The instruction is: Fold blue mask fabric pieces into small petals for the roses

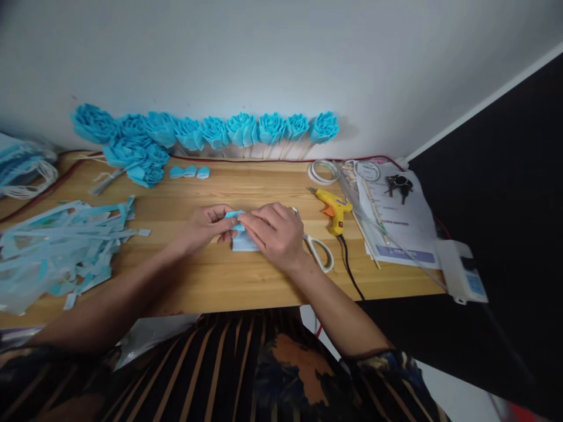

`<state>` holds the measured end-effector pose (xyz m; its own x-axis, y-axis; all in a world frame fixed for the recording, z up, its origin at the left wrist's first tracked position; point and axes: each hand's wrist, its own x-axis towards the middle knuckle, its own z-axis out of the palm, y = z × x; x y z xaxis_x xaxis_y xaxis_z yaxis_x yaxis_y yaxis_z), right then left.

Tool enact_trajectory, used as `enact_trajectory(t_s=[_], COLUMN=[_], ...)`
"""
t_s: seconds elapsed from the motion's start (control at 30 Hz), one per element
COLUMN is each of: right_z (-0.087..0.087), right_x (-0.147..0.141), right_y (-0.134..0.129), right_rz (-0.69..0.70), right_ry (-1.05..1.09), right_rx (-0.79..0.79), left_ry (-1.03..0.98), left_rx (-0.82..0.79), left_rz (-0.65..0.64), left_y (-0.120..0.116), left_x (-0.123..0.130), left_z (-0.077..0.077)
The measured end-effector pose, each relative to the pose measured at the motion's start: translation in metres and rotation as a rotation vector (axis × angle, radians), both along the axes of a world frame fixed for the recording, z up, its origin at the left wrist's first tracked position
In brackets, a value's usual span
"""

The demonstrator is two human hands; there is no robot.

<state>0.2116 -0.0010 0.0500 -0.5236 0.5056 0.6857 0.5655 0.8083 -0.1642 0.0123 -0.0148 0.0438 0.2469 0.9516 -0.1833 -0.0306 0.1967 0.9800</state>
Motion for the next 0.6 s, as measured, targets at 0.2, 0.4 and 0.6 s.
enact_trajectory(t_s=[0.2,0.4,0.6], right_z=[-0.0035,-0.0081,-0.0060], right_x=[-0.0043,-0.0037,-0.0026], right_y=[0.0046,0.0068,0.0083], right_rz=[0.012,0.006,0.064], right_ry=[0.008,-0.029,-0.029], right_rx=[0.093,0.007,0.093], left_ry=[-0.030,-0.046,-0.123], left_rx=[-0.012,-0.009,0.020], left_rz=[0.009,0.007,0.001], left_y=[0.0001,0.0021,0.0012], left_x=[0.0002,-0.0008,-0.0012], left_z=[-0.0014,-0.0010,-0.0033])
